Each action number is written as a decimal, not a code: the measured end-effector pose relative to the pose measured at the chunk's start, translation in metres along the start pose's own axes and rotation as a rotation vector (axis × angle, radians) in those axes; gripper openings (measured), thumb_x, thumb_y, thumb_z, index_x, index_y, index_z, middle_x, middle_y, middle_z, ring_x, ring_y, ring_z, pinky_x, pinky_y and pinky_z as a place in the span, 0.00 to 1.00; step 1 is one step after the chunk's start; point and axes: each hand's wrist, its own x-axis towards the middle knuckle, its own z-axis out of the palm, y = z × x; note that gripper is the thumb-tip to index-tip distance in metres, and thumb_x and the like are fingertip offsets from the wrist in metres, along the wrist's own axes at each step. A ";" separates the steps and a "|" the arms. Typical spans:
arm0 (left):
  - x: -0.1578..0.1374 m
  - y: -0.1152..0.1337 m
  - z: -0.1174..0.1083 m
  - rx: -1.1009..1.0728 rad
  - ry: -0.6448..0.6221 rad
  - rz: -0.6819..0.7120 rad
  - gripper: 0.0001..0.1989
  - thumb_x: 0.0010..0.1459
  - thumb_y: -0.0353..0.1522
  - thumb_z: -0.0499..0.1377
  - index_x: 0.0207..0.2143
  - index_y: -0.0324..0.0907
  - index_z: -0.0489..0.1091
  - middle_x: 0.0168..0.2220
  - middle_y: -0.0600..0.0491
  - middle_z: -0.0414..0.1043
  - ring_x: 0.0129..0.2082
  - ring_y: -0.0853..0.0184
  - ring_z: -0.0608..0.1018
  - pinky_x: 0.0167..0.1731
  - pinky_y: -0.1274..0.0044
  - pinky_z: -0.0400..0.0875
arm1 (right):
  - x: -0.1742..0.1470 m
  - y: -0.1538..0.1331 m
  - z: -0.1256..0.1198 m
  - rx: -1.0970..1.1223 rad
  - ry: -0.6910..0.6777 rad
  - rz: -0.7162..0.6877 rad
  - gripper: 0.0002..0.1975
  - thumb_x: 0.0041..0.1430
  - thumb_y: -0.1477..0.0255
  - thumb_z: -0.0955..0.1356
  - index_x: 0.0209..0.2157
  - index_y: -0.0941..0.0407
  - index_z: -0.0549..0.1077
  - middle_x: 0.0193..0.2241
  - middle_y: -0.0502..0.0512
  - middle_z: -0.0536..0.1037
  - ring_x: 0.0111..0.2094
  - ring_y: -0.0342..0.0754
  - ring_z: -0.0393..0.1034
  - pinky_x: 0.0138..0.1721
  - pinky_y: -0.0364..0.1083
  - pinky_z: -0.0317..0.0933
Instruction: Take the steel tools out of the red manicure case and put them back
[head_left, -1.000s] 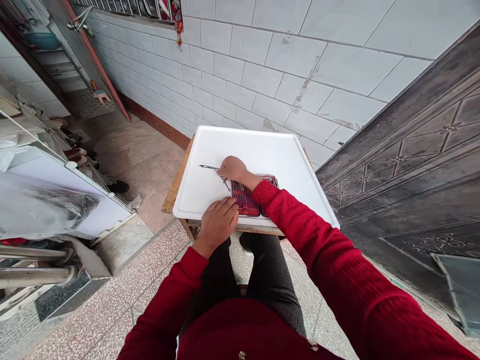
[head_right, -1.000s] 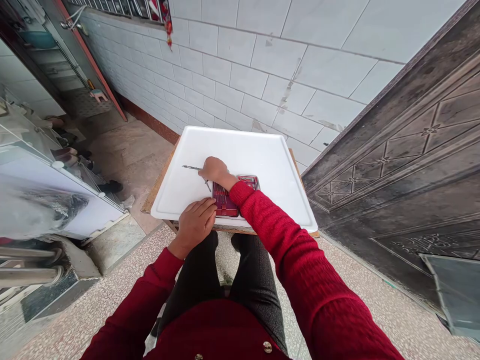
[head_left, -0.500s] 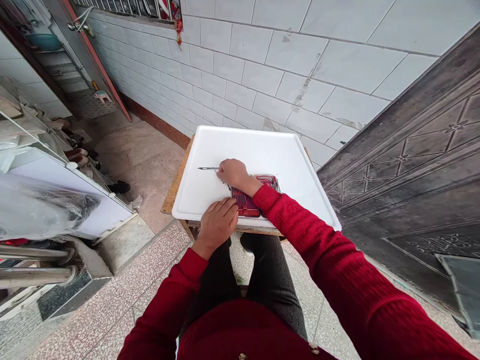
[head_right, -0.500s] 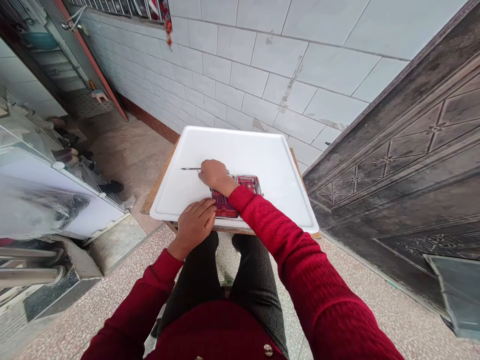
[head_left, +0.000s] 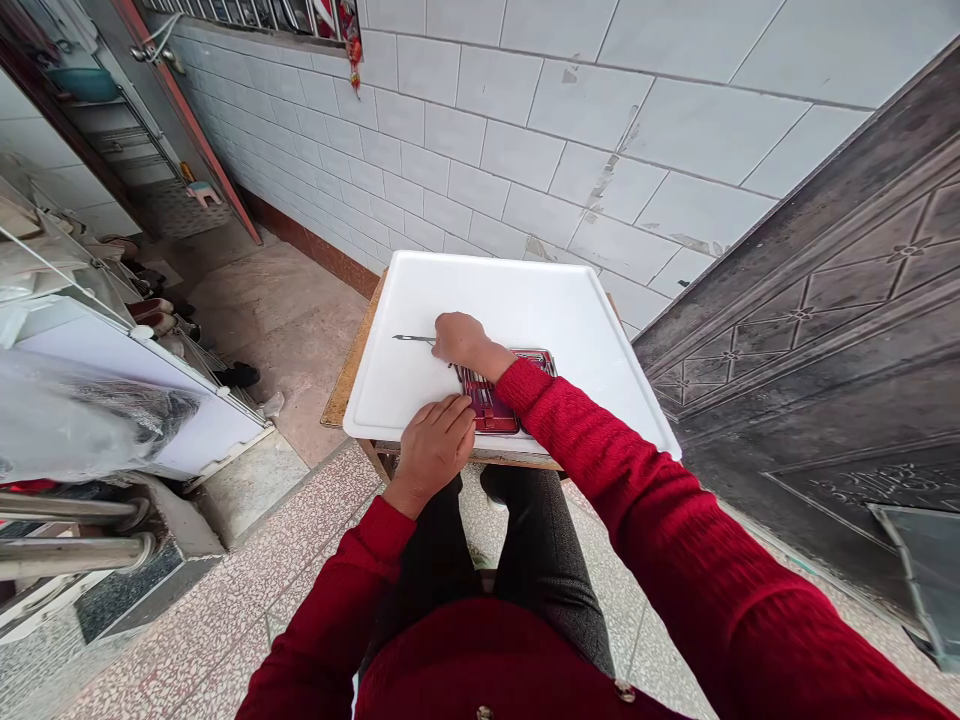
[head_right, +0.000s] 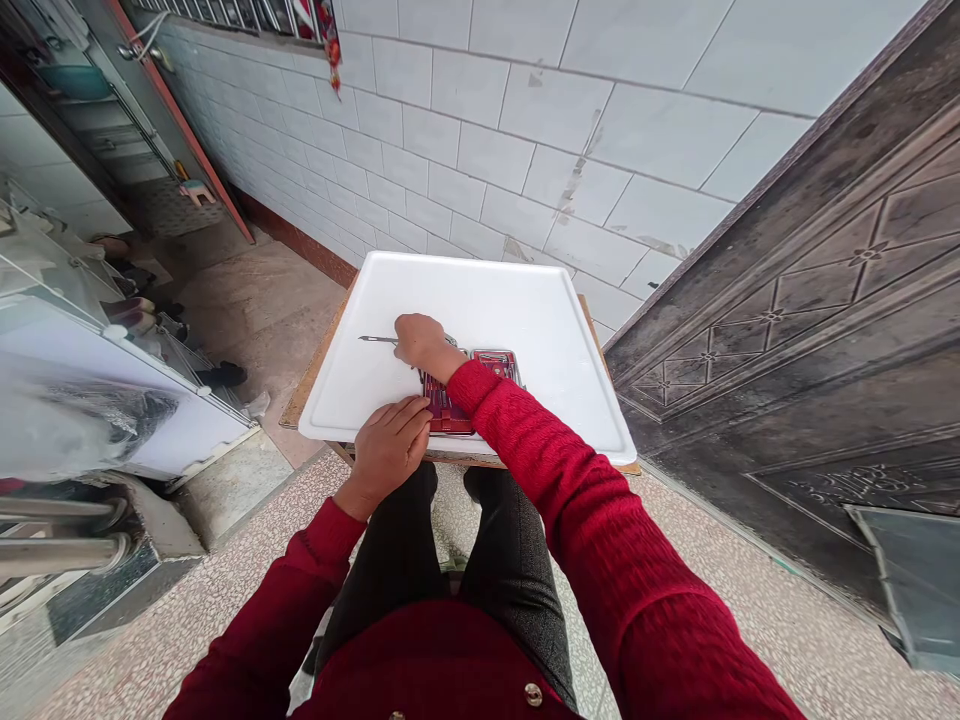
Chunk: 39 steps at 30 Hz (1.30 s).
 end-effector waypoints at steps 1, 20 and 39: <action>0.000 0.000 0.000 0.001 0.004 0.004 0.11 0.68 0.26 0.55 0.46 0.42 0.76 0.52 0.47 0.81 0.54 0.58 0.82 0.53 0.65 0.76 | 0.001 0.002 0.000 0.030 -0.003 0.003 0.11 0.56 0.80 0.70 0.42 0.63 0.81 0.37 0.68 0.83 0.41 0.61 0.79 0.40 0.51 0.72; 0.005 0.001 -0.004 0.004 -0.022 0.007 0.11 0.68 0.27 0.56 0.48 0.42 0.75 0.52 0.47 0.81 0.54 0.58 0.81 0.53 0.65 0.76 | -0.031 0.046 -0.009 0.358 -0.211 -0.083 0.10 0.56 0.76 0.69 0.22 0.60 0.77 0.22 0.54 0.79 0.20 0.41 0.65 0.26 0.42 0.60; 0.005 0.000 -0.004 0.015 -0.035 0.006 0.11 0.68 0.27 0.56 0.48 0.42 0.75 0.53 0.47 0.81 0.54 0.58 0.81 0.52 0.65 0.76 | -0.034 0.094 0.023 1.159 -0.031 -0.121 0.04 0.51 0.77 0.72 0.26 0.58 0.74 0.21 0.51 0.78 0.20 0.40 0.68 0.19 0.39 0.57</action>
